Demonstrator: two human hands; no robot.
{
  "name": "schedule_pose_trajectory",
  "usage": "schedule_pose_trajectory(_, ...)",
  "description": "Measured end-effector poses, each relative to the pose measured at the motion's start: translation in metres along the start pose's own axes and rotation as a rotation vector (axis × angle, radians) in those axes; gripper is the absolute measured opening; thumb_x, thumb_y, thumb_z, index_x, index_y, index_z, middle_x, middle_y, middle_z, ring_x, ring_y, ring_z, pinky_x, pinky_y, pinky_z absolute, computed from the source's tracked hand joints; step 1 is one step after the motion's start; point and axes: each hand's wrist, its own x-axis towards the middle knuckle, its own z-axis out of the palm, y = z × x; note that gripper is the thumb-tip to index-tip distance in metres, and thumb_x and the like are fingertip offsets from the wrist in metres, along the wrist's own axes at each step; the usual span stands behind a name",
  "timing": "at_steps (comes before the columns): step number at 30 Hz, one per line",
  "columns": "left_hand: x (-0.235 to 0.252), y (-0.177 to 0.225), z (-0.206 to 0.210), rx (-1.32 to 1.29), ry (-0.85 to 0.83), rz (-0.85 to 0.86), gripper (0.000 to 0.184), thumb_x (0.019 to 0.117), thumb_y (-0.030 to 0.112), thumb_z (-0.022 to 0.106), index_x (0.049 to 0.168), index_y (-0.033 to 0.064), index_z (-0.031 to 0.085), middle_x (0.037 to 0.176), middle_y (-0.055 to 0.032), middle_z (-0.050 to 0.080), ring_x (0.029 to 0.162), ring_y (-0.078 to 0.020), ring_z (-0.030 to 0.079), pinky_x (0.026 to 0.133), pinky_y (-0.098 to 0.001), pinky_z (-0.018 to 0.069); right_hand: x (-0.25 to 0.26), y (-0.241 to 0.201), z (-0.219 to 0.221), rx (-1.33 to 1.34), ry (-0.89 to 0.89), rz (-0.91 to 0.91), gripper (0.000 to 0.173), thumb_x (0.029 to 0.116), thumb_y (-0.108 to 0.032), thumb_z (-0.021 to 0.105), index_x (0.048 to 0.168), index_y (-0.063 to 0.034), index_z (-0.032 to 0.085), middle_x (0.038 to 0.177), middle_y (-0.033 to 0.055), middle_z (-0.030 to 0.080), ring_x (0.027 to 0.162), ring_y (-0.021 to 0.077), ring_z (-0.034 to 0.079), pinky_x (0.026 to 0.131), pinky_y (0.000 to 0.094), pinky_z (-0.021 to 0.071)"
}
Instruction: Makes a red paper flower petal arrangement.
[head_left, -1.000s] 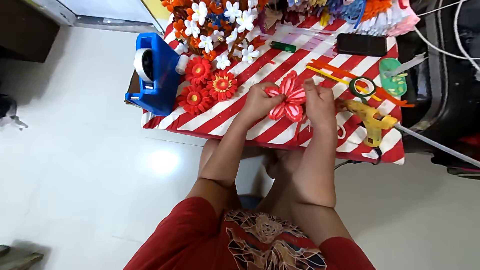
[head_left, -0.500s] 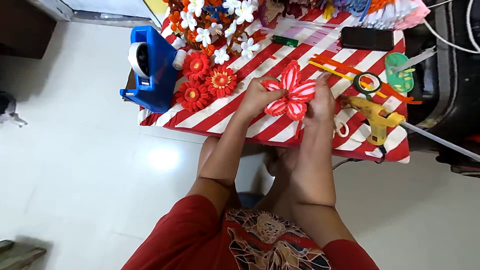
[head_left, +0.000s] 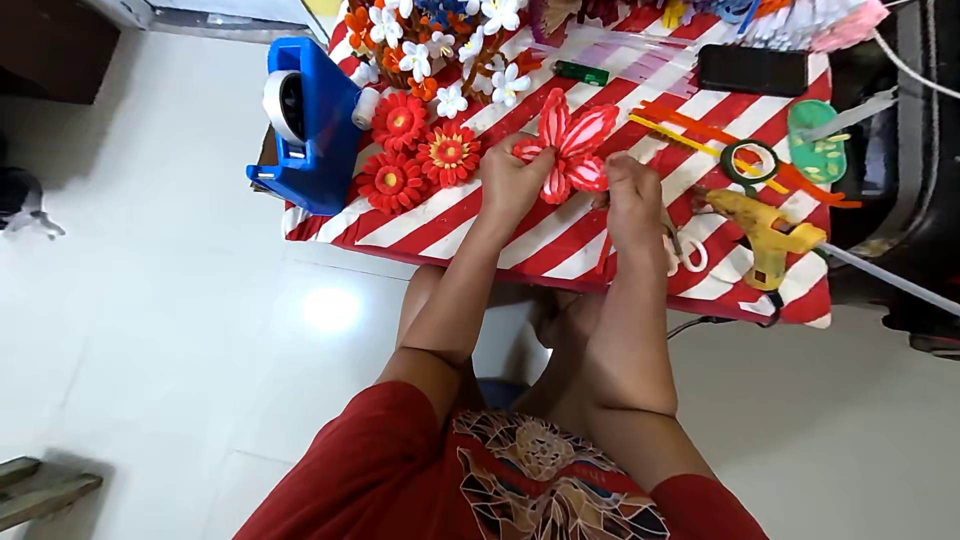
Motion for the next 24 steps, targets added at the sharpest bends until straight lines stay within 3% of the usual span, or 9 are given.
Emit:
schedule_pose_trajectory(2,0.001,-0.002,0.000,-0.059,0.008,-0.020,0.007,0.0857,0.008,0.073,0.088,0.0015,0.072,0.074,-0.0023,0.070,0.065,-0.0039,0.064,0.065,-0.0264,0.0550,-0.001,-0.002,0.003,-0.055,-0.007,0.023,0.043,0.1056,-0.045,0.047,0.086,-0.0099,0.061,0.068,-0.0077,0.050,0.060,0.0005,0.051,0.062,0.0256,0.0482)
schedule_pose_trajectory(5,0.001,-0.005,0.002,-0.152,0.007,-0.038,0.004,0.0865,0.005,0.072,0.086,0.0018,0.070,0.074,-0.0009,0.069,0.066,-0.0032,0.064,0.066,-0.0255,0.0555,-0.001,-0.001,0.010,-0.080,0.044,-0.037,0.045,0.1056,-0.043,0.049,0.080,-0.0090,0.061,0.062,-0.0081,0.047,0.054,0.0005,0.047,0.056,0.0239,0.0439)
schedule_pose_trajectory(9,0.002,-0.005,0.002,-0.237,0.001,-0.071,0.004,0.0860,0.004,0.073,0.087,0.0026,0.069,0.075,0.0005,0.068,0.067,-0.0028,0.064,0.066,-0.0248,0.0563,-0.004,-0.003,0.018,-0.069,0.099,-0.091,0.042,0.1037,-0.042,0.054,0.085,-0.0056,0.064,0.066,-0.0071,0.051,0.057,-0.0019,0.049,0.057,0.0200,0.0450)
schedule_pose_trajectory(15,0.003,-0.004,0.001,-0.344,-0.072,-0.204,0.004,0.0864,0.003,0.072,0.089,0.0020,0.069,0.074,-0.0009,0.069,0.067,-0.0058,0.065,0.065,-0.0271,0.0568,-0.002,-0.004,0.028,-0.040,0.185,-0.038,0.049,0.1078,-0.042,0.045,0.073,-0.0107,0.059,0.061,-0.0077,0.048,0.054,0.0008,0.049,0.057,0.0252,0.0453)
schedule_pose_trajectory(18,0.002,0.000,0.003,-0.350,-0.066,-0.193,0.004,0.0852,0.002,0.072,0.087,0.0031,0.069,0.072,0.0003,0.068,0.064,-0.0051,0.065,0.063,-0.0260,0.0565,0.000,-0.006,0.026,-0.005,0.225,-0.021,0.045,0.1079,-0.039,0.046,0.075,-0.0118,0.060,0.061,-0.0101,0.049,0.053,-0.0021,0.048,0.055,0.0219,0.0442)
schedule_pose_trajectory(21,0.000,-0.002,0.005,-0.330,-0.047,-0.132,0.005,0.0845,0.003,0.074,0.088,0.0026,0.070,0.074,-0.0008,0.070,0.066,-0.0055,0.066,0.065,-0.0268,0.0577,-0.001,-0.007,0.024,0.024,0.237,-0.058,0.038,0.1075,-0.036,0.048,0.084,-0.0101,0.063,0.066,-0.0103,0.051,0.055,-0.0042,0.048,0.056,0.0186,0.0445)
schedule_pose_trajectory(24,-0.002,0.000,0.006,-0.297,-0.045,-0.071,0.005,0.0845,0.003,0.073,0.088,0.0015,0.070,0.076,-0.0019,0.071,0.068,-0.0051,0.067,0.067,-0.0264,0.0581,-0.004,-0.008,0.023,0.016,0.237,-0.087,0.041,0.1080,-0.038,0.046,0.085,-0.0086,0.064,0.069,-0.0084,0.055,0.061,-0.0040,0.053,0.060,0.0197,0.0475)
